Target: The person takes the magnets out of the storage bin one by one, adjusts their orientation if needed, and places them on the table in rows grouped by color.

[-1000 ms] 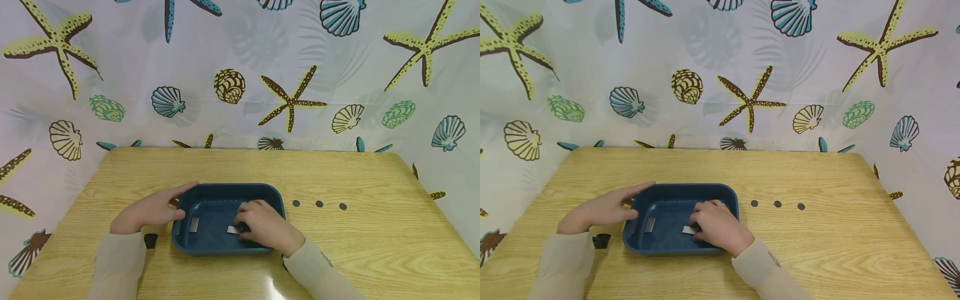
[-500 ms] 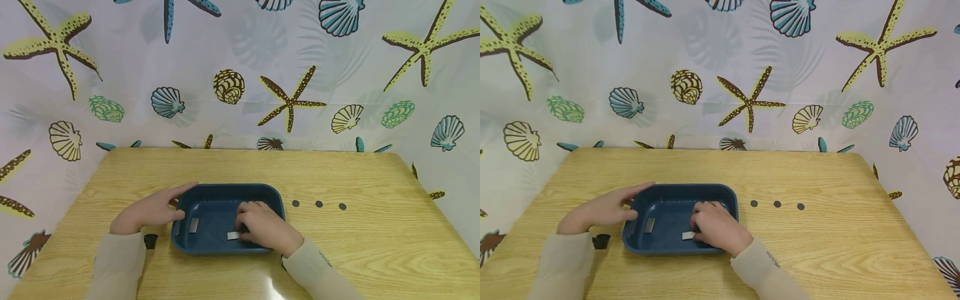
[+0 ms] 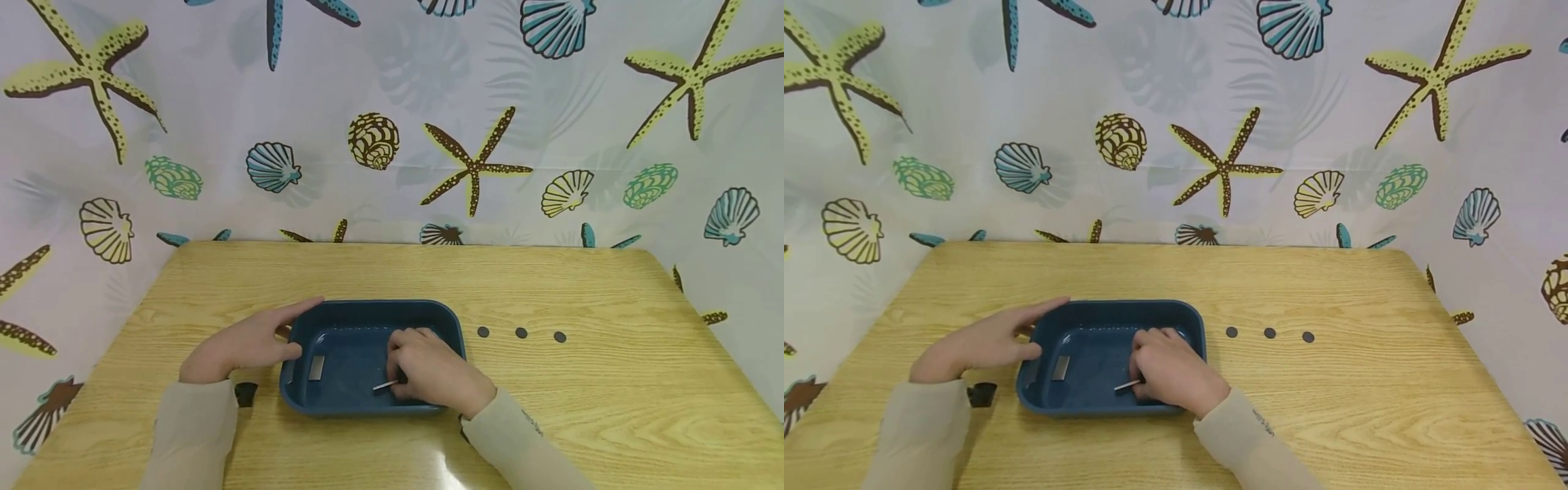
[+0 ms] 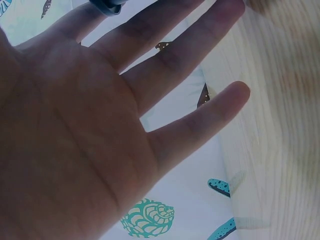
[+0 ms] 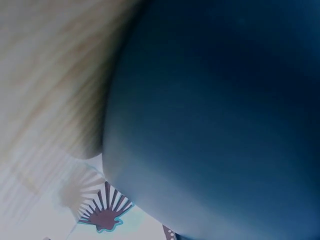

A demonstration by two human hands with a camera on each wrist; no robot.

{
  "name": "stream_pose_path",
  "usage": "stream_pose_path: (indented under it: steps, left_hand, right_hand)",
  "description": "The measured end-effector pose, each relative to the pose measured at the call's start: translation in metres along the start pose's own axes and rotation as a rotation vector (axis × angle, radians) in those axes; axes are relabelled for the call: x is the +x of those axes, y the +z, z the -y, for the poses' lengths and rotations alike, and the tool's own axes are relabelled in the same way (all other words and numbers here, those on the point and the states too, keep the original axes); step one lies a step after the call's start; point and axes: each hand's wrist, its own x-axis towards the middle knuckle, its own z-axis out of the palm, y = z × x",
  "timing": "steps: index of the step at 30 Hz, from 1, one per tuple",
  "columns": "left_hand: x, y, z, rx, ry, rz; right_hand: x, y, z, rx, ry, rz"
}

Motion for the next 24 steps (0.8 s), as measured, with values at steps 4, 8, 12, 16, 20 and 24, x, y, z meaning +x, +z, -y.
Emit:
stream_pose_path:
  steps: [4,8,12,16,20,24]
  left_hand:
    - [0.0,0.001,0.0,-0.001,-0.003,0.003]
    - [0.0,0.001,-0.001,-0.004,-0.009,0.002]
    - [0.001,0.001,-0.001,0.004,-0.006,-0.004]
    - [0.001,0.001,-0.001,0.009,-0.008,-0.006]
    - [0.0,0.0,-0.002,0.005,-0.008,-0.003]
    - [-0.001,0.0,-0.001,-0.004,-0.005,0.001]
  right_hand:
    - [-0.001,-0.001,-0.002,0.012,-0.015,-0.051]
    - [-0.002,-0.004,-0.004,0.03,-0.025,-0.129]
    - [-0.004,-0.008,-0.007,0.028,-0.024,-0.192]
    - [-0.004,-0.011,-0.01,0.026,-0.023,-0.247]
    - [-0.004,-0.014,-0.013,0.039,-0.027,-0.279]
    - [-0.005,-0.018,-0.016,0.064,-0.023,-0.28]
